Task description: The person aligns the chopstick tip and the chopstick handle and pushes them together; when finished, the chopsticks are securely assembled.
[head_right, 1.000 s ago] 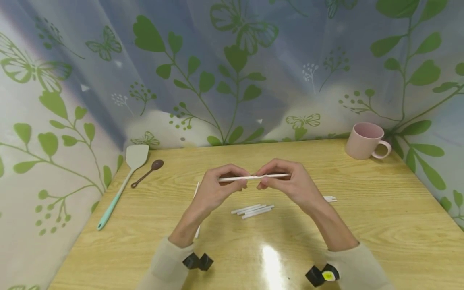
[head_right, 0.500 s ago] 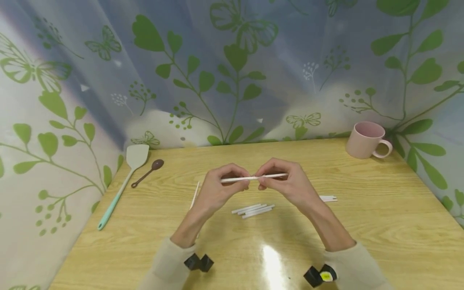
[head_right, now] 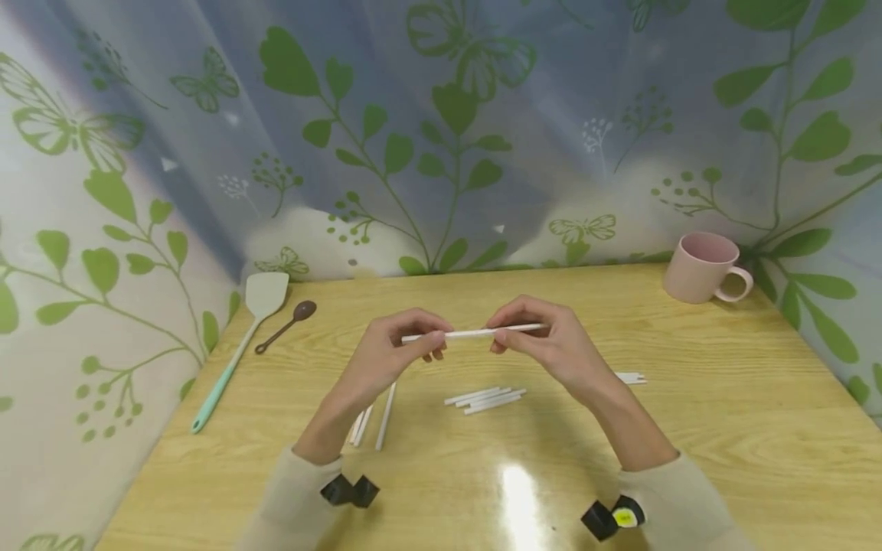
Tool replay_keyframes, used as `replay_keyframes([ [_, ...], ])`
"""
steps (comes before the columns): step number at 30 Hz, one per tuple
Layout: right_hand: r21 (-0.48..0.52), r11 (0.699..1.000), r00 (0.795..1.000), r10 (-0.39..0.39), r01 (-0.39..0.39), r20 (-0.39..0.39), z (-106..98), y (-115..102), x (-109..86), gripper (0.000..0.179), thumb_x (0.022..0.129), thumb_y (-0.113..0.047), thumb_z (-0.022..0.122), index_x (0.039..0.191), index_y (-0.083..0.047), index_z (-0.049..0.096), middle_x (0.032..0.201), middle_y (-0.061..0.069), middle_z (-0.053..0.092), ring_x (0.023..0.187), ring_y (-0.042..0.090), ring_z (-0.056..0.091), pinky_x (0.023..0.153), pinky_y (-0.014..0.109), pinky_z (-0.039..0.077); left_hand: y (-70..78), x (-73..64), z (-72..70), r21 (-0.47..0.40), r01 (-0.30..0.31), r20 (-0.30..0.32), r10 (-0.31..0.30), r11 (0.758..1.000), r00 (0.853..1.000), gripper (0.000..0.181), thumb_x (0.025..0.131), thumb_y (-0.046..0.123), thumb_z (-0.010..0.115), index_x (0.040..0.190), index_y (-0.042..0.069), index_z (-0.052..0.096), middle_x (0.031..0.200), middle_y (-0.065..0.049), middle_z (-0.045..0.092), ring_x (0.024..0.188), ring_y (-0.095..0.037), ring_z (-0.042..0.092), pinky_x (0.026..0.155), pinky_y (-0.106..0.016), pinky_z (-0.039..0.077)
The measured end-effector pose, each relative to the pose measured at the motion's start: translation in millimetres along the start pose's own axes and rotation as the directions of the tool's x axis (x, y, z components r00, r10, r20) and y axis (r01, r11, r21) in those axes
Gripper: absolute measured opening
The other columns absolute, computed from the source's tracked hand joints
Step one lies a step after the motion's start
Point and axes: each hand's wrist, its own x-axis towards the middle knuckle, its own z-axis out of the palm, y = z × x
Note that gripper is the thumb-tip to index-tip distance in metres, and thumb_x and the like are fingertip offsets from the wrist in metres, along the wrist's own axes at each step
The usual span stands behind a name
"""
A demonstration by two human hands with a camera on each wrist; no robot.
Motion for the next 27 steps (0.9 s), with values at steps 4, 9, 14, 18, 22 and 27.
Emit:
replay_keyframes([
  [4, 0.000, 1.000, 0.999, 0.019, -0.019, -0.041, 0.5, 0.2, 3.5, 0.020, 0.099, -0.017, 0.074, 0.113, -0.003, 0.070, 0.101, 0.009, 0.073, 0.090, 0.030, 0.075, 0.094, 0.034, 0.057, -2.3, -6.9, -14.2, 0.011, 0.010, -0.023, -0.010, 1.000, 1.000, 0.018, 0.102, 0.024, 0.069, 0.115, 0.014, 0.076, 0.097, -0.004, 0.076, 0.088, -0.031, 0.072, 0.079, -0.035, 0.060],
  [9, 0.083, 0.996, 0.996, 0.022, -0.015, -0.082, 4.7, 1.3, 9.1, 0.021, 0.096, -0.014, 0.076, 0.111, -0.001, 0.071, 0.102, 0.007, 0.075, 0.091, 0.026, 0.076, 0.094, 0.033, 0.058, -8.8, -18.8, -31.2, 0.023, 0.035, -0.060, -0.034, 0.999, 0.998, 0.016, 0.102, 0.023, 0.069, 0.115, 0.014, 0.076, 0.101, -0.010, 0.074, 0.089, -0.027, 0.071, 0.079, -0.033, 0.059],
  [14, 0.260, 0.965, 0.997, -0.010, 0.030, -0.077, 12.9, 4.0, 19.6, 0.017, 0.099, -0.007, 0.071, 0.112, 0.004, 0.069, 0.105, 0.010, 0.077, 0.095, 0.024, 0.076, 0.096, 0.039, 0.059, -14.8, -31.1, -40.9, 0.008, 0.092, -0.063, -0.091, 0.996, 0.994, 0.018, 0.101, 0.023, 0.072, 0.114, 0.012, 0.075, 0.103, -0.013, 0.075, 0.089, -0.025, 0.071, 0.079, -0.032, 0.059],
  [18, 0.345, 0.936, 0.996, -0.045, 0.067, -0.071, 20.6, 6.0, 29.7, 0.015, 0.099, -0.003, 0.069, 0.112, 0.004, 0.068, 0.106, 0.013, 0.078, 0.095, 0.024, 0.076, 0.092, 0.044, 0.060, -19.8, -41.3, -44.1, 0.031, 0.135, -0.033, -0.134, 0.990, 0.990, 0.021, 0.100, 0.023, 0.073, 0.115, 0.009, 0.074, 0.100, -0.009, 0.076, 0.089, -0.029, 0.072, 0.080, -0.034, 0.060],
  [22, 0.363, 0.930, 0.998, -0.036, 0.054, -0.056, 29.4, 6.5, 39.0, 0.019, 0.100, -0.003, 0.069, 0.117, 0.003, 0.067, 0.106, 0.016, 0.077, 0.095, 0.030, 0.076, 0.091, 0.045, 0.060, -28.6, -51.7, -45.2, 0.052, 0.142, 0.014, -0.143, 0.988, 0.990, 0.021, 0.100, 0.021, 0.072, 0.117, 0.007, 0.073, 0.100, -0.011, 0.076, 0.087, -0.029, 0.072, 0.081, -0.038, 0.060],
  [27, 0.365, 0.931, 0.999, 0.007, 0.010, -0.046, 40.3, 7.5, 51.1, 0.025, 0.100, -0.003, 0.069, 0.124, 0.002, 0.063, 0.106, 0.018, 0.078, 0.091, 0.033, 0.077, 0.087, 0.045, 0.062, -39.0, -62.0, -41.2, 0.052, 0.185, 0.056, -0.188, 0.981, 0.981, 0.022, 0.101, 0.018, 0.070, 0.117, 0.003, 0.071, 0.100, -0.011, 0.076, 0.088, -0.034, 0.072, 0.081, -0.048, 0.061],
])
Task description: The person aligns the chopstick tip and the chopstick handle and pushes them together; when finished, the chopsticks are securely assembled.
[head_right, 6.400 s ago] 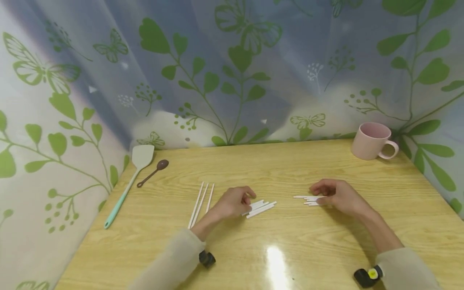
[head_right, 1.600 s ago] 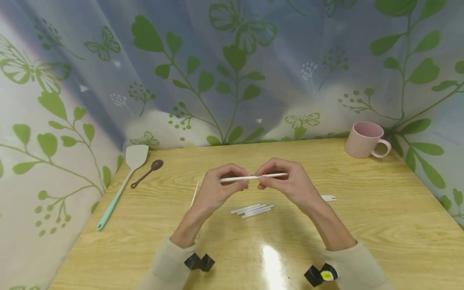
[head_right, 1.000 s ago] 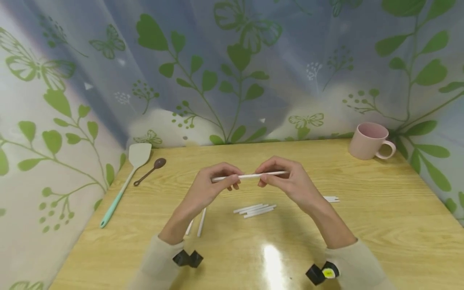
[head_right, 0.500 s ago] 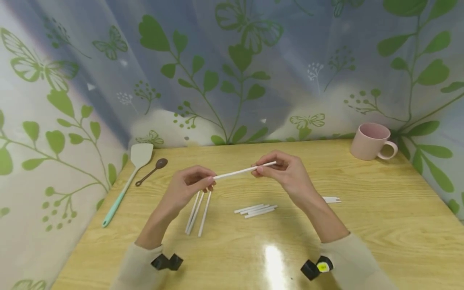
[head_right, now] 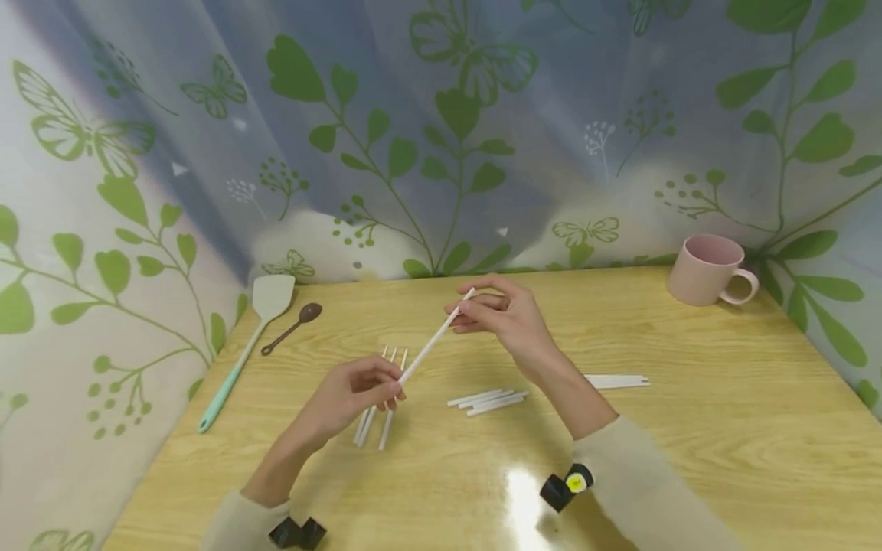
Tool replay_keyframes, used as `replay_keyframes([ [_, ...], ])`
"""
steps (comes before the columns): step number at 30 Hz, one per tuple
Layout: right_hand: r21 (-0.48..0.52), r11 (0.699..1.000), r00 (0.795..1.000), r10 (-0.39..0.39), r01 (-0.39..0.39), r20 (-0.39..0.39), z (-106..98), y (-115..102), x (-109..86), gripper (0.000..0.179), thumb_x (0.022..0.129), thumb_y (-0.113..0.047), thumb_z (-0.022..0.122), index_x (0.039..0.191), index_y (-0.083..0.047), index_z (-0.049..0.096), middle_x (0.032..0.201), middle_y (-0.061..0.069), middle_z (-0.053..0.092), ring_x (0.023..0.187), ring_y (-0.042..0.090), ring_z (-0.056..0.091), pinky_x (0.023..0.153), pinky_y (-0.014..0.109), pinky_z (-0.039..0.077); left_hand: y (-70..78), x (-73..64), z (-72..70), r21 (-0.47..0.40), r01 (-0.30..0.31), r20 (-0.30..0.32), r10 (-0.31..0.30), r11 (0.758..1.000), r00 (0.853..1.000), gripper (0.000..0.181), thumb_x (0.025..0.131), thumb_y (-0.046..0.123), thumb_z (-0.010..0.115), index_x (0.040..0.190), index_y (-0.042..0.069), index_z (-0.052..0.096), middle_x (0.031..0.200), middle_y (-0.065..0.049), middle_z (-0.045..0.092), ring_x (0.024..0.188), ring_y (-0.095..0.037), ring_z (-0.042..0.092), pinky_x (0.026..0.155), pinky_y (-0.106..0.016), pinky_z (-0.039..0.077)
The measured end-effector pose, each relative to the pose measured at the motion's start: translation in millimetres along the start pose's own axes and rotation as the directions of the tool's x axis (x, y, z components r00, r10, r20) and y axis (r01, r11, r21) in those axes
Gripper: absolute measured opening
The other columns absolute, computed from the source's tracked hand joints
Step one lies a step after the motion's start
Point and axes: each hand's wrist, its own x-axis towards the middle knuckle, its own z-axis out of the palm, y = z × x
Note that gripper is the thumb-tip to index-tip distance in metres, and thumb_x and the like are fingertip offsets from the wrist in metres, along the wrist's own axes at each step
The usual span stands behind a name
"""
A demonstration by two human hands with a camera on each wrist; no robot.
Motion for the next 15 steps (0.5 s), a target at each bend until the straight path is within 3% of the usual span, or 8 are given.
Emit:
replay_keyframes([
  [3, 0.002, 0.999, 0.999, 0.038, -0.038, -0.003, 5.1, 5.6, 6.3, 0.029, 0.100, -0.002, 0.069, 0.127, 0.003, 0.061, 0.107, 0.019, 0.077, 0.087, 0.030, 0.078, 0.085, 0.044, 0.062, -5.0, -3.4, 3.5, -0.008, 0.029, 0.020, -0.029, 1.000, 0.999, 0.020, 0.101, 0.015, 0.069, 0.117, 0.001, 0.069, 0.098, -0.011, 0.076, 0.088, -0.039, 0.072, 0.080, -0.052, 0.061],
  [8, -0.019, 0.995, 0.995, 0.101, -0.101, -0.013, 11.2, 18.2, 11.2, 0.036, 0.100, -0.004, 0.068, 0.133, 0.004, 0.056, 0.109, 0.020, 0.077, 0.084, 0.025, 0.077, 0.082, 0.042, 0.063, -10.4, -9.0, 7.1, 0.002, 0.067, 0.074, -0.067, 0.998, 0.995, 0.020, 0.103, 0.014, 0.067, 0.116, -0.001, 0.067, 0.094, -0.016, 0.076, 0.086, -0.041, 0.070, 0.075, -0.045, 0.061],
  [15, -0.081, 0.983, 0.986, 0.168, -0.167, 0.008, 18.8, 39.7, 14.9, 0.040, 0.101, -0.005, 0.067, 0.137, 0.006, 0.055, 0.114, 0.027, 0.073, 0.088, 0.031, 0.077, 0.083, 0.046, 0.063, -19.6, -20.4, 10.3, -0.011, 0.138, 0.156, -0.135, 0.990, 0.978, 0.021, 0.105, 0.015, 0.063, 0.115, -0.004, 0.064, 0.094, -0.022, 0.074, 0.081, -0.027, 0.070, 0.073, -0.036, 0.060],
])
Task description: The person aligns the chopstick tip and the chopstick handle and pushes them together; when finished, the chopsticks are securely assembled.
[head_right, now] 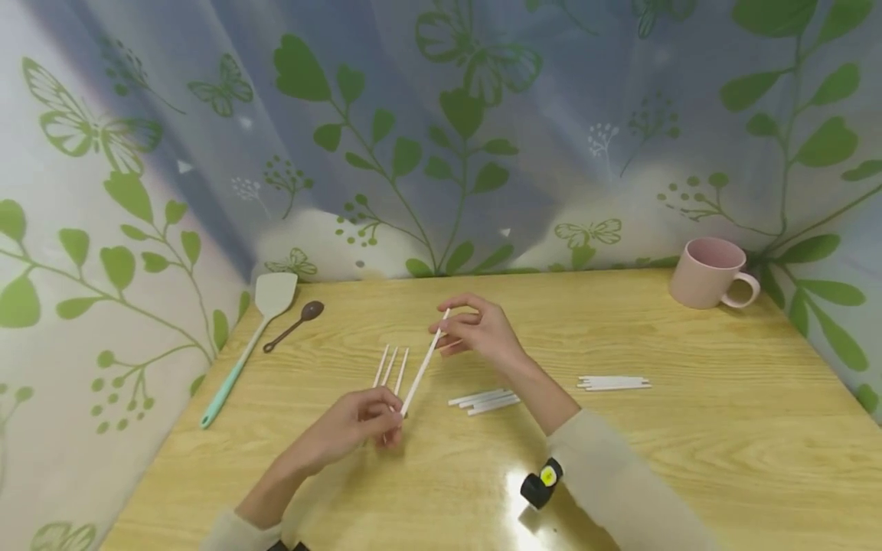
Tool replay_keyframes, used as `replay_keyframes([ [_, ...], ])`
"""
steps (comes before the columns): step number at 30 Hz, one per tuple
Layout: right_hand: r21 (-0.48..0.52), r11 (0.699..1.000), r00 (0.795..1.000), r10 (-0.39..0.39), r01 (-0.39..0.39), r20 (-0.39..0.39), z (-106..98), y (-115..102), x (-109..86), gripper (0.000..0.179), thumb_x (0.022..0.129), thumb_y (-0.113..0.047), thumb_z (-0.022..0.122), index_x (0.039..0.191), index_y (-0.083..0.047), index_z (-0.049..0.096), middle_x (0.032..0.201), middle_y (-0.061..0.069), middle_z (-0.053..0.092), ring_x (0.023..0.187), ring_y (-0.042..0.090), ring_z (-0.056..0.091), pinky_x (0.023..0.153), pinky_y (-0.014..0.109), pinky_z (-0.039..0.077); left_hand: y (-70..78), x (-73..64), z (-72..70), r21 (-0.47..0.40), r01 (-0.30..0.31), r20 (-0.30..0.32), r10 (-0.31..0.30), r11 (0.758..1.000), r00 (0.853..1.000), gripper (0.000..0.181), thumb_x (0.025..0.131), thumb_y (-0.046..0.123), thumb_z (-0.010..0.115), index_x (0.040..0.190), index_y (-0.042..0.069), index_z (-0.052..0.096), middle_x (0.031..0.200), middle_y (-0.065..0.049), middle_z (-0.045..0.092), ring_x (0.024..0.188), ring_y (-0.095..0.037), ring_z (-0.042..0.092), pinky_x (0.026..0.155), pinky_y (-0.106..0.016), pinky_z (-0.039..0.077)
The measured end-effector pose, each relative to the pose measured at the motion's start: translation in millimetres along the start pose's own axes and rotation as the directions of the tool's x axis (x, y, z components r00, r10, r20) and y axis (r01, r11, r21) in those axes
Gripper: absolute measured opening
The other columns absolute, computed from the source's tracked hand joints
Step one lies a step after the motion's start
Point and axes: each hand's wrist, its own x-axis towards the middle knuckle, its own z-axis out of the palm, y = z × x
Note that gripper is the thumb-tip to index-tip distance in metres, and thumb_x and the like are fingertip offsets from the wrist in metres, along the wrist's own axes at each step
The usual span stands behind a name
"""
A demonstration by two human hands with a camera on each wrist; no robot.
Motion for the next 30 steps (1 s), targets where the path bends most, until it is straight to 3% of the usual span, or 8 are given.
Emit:
replay_keyframes([
  [4, -0.020, 0.999, 0.999, 0.045, -0.045, 0.004, 5.3, 11.6, 7.1, 0.039, 0.100, -0.004, 0.067, 0.136, 0.007, 0.056, 0.112, 0.026, 0.074, 0.092, 0.040, 0.075, 0.084, 0.054, 0.061, -4.8, -3.6, 1.8, -0.037, 0.042, 0.014, -0.041, 0.998, 0.999, 0.022, 0.104, 0.011, 0.062, 0.116, -0.007, 0.063, 0.093, -0.018, 0.074, 0.081, -0.021, 0.071, 0.076, -0.034, 0.062],
  [8, -0.042, 0.996, 0.997, 0.076, -0.075, 0.014, 8.9, 22.0, 14.4, 0.038, 0.100, -0.003, 0.067, 0.135, 0.008, 0.056, 0.112, 0.025, 0.075, 0.094, 0.044, 0.074, 0.081, 0.051, 0.062, -7.5, -6.5, 2.1, -0.084, 0.065, 0.032, -0.063, 0.994, 0.998, 0.028, 0.105, 0.010, 0.060, 0.124, -0.011, 0.059, 0.094, -0.019, 0.074, 0.081, -0.024, 0.073, 0.076, -0.037, 0.063],
  [14, -0.092, 0.989, 0.993, 0.117, -0.114, 0.024, 10.8, 33.4, 19.4, 0.039, 0.101, -0.004, 0.064, 0.136, 0.010, 0.054, 0.119, 0.032, 0.069, 0.091, 0.038, 0.075, 0.076, 0.042, 0.064, -9.2, -11.4, 2.1, -0.143, 0.099, 0.045, -0.093, 0.985, 0.995, 0.036, 0.108, 0.013, 0.056, 0.135, -0.011, 0.053, 0.097, -0.021, 0.074, 0.083, -0.028, 0.075, 0.077, -0.041, 0.064],
  [21, -0.111, 0.979, 0.984, 0.175, -0.169, 0.045, 17.4, 40.4, 22.1, 0.039, 0.101, -0.004, 0.065, 0.136, 0.010, 0.055, 0.118, 0.034, 0.068, 0.086, 0.029, 0.075, 0.082, 0.044, 0.063, -10.1, -18.5, 2.9, -0.185, 0.162, 0.052, -0.155, 0.969, 0.987, 0.042, 0.109, 0.017, 0.054, 0.140, -0.010, 0.050, 0.100, -0.020, 0.074, 0.084, -0.028, 0.075, 0.078, -0.041, 0.064],
  [30, -0.107, 0.962, 0.967, 0.254, -0.252, 0.006, 27.6, 42.9, 29.9, 0.037, 0.108, -0.013, 0.055, 0.136, 0.011, 0.057, 0.119, 0.028, 0.069, 0.085, 0.022, 0.073, 0.085, 0.040, 0.063, -9.7, -24.7, 1.8, -0.184, 0.172, 0.022, -0.171, 0.968, 0.985, 0.045, 0.110, 0.019, 0.051, 0.144, -0.011, 0.045, 0.107, -0.021, 0.074, 0.084, -0.024, 0.075, 0.079, -0.040, 0.064],
])
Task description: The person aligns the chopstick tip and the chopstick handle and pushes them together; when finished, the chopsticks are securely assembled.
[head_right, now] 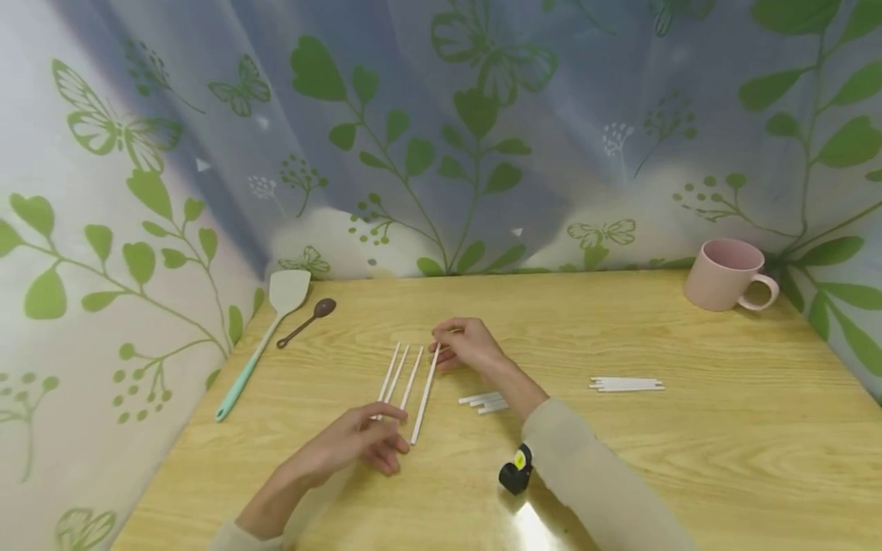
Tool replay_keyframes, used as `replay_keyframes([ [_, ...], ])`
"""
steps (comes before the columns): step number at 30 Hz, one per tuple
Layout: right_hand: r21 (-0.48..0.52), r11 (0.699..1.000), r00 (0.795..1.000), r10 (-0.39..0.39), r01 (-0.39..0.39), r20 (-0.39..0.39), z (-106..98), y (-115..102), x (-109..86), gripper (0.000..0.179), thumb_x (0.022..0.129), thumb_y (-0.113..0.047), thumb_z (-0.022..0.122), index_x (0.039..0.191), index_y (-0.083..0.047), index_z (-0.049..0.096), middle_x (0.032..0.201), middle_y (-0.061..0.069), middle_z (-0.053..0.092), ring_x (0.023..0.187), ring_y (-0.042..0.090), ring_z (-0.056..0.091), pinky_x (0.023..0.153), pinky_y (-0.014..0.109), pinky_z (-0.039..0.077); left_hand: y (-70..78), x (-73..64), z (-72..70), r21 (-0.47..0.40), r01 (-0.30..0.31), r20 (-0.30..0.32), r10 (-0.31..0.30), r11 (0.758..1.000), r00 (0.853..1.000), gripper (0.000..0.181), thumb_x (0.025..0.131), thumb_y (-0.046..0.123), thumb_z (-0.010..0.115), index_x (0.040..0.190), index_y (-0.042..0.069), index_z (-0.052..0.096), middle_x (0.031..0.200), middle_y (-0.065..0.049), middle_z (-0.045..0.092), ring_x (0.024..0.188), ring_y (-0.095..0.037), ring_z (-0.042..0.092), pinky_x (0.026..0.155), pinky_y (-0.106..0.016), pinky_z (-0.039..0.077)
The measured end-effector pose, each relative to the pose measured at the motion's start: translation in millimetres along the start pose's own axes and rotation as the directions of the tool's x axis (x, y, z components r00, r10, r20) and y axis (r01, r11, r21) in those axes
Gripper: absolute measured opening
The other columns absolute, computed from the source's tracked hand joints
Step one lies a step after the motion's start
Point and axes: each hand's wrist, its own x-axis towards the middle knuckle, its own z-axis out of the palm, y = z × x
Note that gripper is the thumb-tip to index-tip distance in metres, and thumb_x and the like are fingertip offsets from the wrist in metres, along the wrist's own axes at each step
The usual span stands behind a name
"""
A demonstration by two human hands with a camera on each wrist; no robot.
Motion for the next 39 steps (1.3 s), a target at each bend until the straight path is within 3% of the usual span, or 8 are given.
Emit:
replay_keyframes([
  [9, -0.026, 0.999, 1.000, 0.026, -0.027, -0.012, 3.0, 1.2, 1.9, 0.038, 0.109, -0.014, 0.051, 0.135, 0.012, 0.056, 0.123, 0.028, 0.068, 0.094, 0.026, 0.072, 0.089, 0.037, 0.062, 2.4, -3.3, 0.1, -0.003, 0.001, -0.012, -0.001, 1.000, 1.000, 0.044, 0.110, 0.020, 0.051, 0.142, -0.010, 0.048, 0.109, -0.021, 0.073, 0.085, -0.024, 0.074, 0.080, -0.040, 0.064],
  [16, -0.063, 0.998, 1.000, 0.000, 0.002, 0.021, 4.1, 1.0, -0.3, 0.043, 0.109, -0.015, 0.050, 0.141, 0.014, 0.051, 0.135, 0.032, 0.060, 0.112, 0.040, 0.069, 0.095, 0.040, 0.059, 2.9, -1.2, 1.7, -0.021, 0.001, 0.001, -0.001, 1.000, 1.000, 0.042, 0.110, 0.020, 0.052, 0.141, -0.009, 0.050, 0.109, -0.023, 0.073, 0.084, -0.024, 0.074, 0.080, -0.041, 0.064],
  [20, -0.127, 0.991, 0.999, -0.026, 0.029, 0.025, 5.0, -1.4, -3.0, 0.043, 0.110, -0.018, 0.049, 0.142, 0.012, 0.053, 0.143, 0.030, 0.056, 0.117, 0.041, 0.067, 0.098, 0.043, 0.058, 4.4, -0.5, 1.1, 0.000, -0.007, 0.005, 0.007, 1.000, 1.000, 0.042, 0.110, 0.020, 0.052, 0.141, -0.009, 0.051, 0.109, -0.023, 0.073, 0.085, -0.025, 0.074, 0.080, -0.042, 0.064],
  [25, -0.158, 0.986, 0.998, -0.046, 0.050, 0.032, 8.2, -1.6, -3.1, 0.039, 0.110, -0.016, 0.049, 0.137, 0.011, 0.056, 0.139, 0.029, 0.059, 0.116, 0.041, 0.068, 0.097, 0.043, 0.058, 5.8, -0.5, -0.2, 0.013, -0.011, 0.006, 0.011, 1.000, 1.000, 0.042, 0.110, 0.021, 0.051, 0.140, -0.008, 0.052, 0.108, -0.022, 0.073, 0.085, -0.027, 0.074, 0.079, -0.042, 0.064],
  [31, -0.126, 0.990, 0.995, -0.045, 0.056, 0.086, 15.0, -0.9, -3.7, 0.038, 0.110, -0.014, 0.048, 0.135, 0.014, 0.053, 0.130, 0.032, 0.063, 0.111, 0.042, 0.070, 0.096, 0.044, 0.059, 6.9, 0.6, -0.7, 0.022, -0.014, 0.002, 0.014, 1.000, 1.000, 0.040, 0.110, 0.020, 0.051, 0.138, -0.008, 0.054, 0.107, -0.022, 0.073, 0.084, -0.026, 0.074, 0.079, -0.041, 0.064],
  [39, -0.096, 0.995, 0.997, -0.023, 0.031, 0.079, 19.0, 1.2, -0.9, 0.038, 0.109, -0.014, 0.049, 0.136, 0.012, 0.053, 0.129, 0.031, 0.064, 0.109, 0.039, 0.071, 0.094, 0.041, 0.060, 8.9, 1.9, -2.5, 0.039, -0.024, -0.014, 0.025, 0.999, 1.000, 0.037, 0.109, 0.017, 0.051, 0.136, -0.008, 0.056, 0.107, -0.023, 0.073, 0.083, -0.026, 0.074, 0.077, -0.042, 0.064],
])
